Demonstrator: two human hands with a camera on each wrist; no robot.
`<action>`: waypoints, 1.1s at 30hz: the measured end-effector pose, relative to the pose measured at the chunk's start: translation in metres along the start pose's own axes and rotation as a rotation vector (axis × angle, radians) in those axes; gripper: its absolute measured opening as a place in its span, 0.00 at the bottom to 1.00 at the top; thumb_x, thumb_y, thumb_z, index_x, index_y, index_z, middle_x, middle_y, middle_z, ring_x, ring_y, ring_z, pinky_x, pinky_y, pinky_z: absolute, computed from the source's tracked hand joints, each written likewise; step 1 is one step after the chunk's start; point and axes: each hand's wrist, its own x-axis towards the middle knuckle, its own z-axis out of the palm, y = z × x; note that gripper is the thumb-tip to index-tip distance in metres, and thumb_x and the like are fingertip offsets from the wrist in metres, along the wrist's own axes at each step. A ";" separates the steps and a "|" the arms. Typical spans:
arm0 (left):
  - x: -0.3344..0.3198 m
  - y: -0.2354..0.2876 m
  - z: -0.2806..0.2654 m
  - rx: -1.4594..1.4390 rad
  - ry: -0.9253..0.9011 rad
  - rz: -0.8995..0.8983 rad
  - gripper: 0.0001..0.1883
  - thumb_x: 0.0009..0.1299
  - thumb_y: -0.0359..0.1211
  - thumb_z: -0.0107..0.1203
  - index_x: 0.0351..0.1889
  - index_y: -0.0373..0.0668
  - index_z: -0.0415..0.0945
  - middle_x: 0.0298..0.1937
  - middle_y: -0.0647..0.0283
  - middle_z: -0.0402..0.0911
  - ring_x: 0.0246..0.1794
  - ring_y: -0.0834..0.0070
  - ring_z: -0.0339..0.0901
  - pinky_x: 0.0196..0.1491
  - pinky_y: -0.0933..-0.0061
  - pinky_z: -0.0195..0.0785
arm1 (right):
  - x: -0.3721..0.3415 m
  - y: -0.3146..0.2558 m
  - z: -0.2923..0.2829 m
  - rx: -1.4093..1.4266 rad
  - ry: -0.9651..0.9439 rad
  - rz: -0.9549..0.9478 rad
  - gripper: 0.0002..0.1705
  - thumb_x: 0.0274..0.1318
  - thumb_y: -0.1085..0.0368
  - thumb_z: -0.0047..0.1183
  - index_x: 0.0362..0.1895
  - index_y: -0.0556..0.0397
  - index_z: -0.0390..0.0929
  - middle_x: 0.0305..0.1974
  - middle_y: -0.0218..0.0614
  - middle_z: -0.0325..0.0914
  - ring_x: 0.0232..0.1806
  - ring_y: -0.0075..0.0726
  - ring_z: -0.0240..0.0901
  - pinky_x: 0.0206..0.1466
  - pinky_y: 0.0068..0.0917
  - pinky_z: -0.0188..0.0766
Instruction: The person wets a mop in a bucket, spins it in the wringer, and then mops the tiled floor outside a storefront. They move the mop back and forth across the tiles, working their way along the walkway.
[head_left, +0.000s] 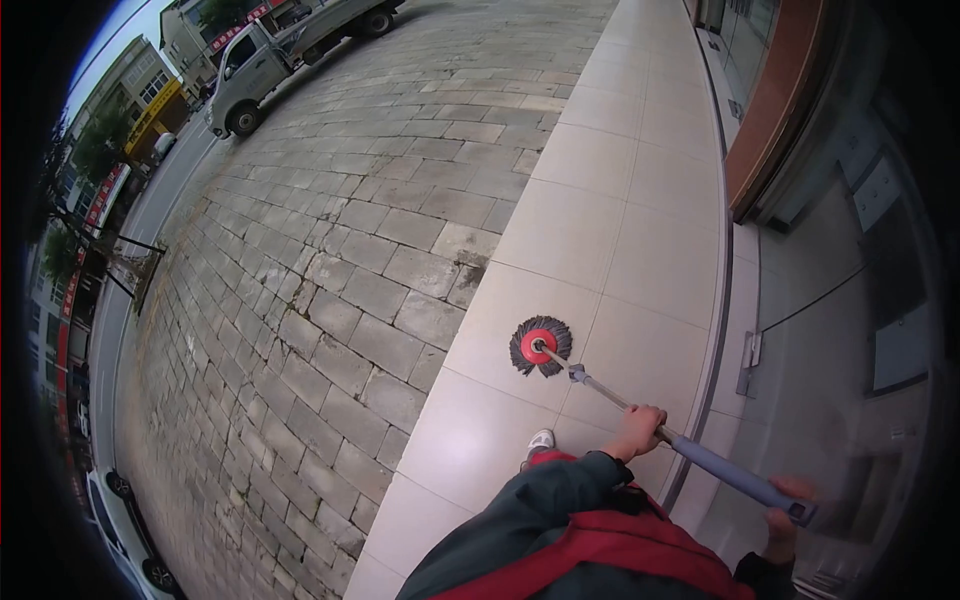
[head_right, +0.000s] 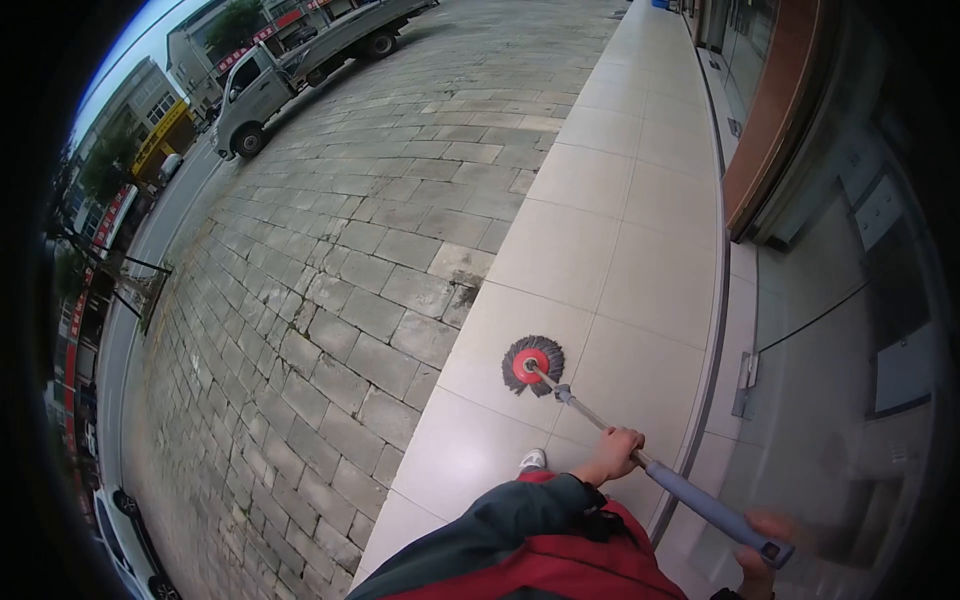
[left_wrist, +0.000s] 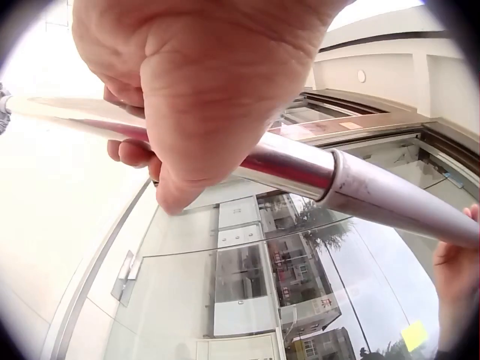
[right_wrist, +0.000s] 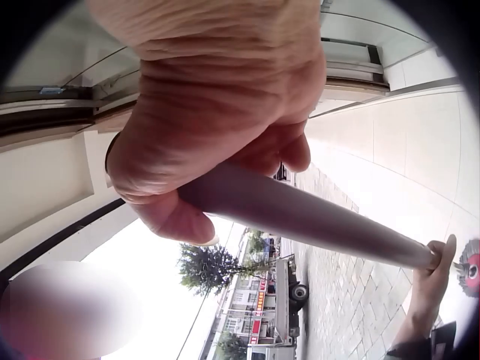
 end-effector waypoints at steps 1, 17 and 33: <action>-0.002 -0.025 -0.009 0.030 0.001 -0.063 0.09 0.49 0.30 0.55 0.30 0.48 0.72 0.32 0.63 0.74 0.44 0.63 0.70 0.51 0.61 0.57 | 0.011 0.010 0.023 0.077 -0.071 0.006 0.27 0.31 0.62 0.60 0.41 0.53 0.68 0.39 0.40 0.71 0.41 0.37 0.68 0.47 0.33 0.65; -0.042 -0.042 -0.007 0.339 -0.157 -0.144 0.07 0.49 0.34 0.55 0.27 0.48 0.79 0.32 0.61 0.77 0.41 0.62 0.73 0.44 0.60 0.61 | -0.013 -0.006 0.046 0.058 -0.095 0.165 0.26 0.29 0.69 0.60 0.40 0.51 0.68 0.38 0.40 0.69 0.37 0.40 0.71 0.44 0.34 0.67; -0.073 0.234 0.201 0.022 -0.778 0.575 0.07 0.49 0.33 0.58 0.25 0.44 0.78 0.29 0.56 0.78 0.35 0.56 0.76 0.40 0.60 0.69 | -0.207 -0.177 -0.105 -0.574 0.543 0.092 0.17 0.42 0.62 0.55 0.38 0.54 0.70 0.38 0.40 0.68 0.39 0.35 0.65 0.44 0.31 0.64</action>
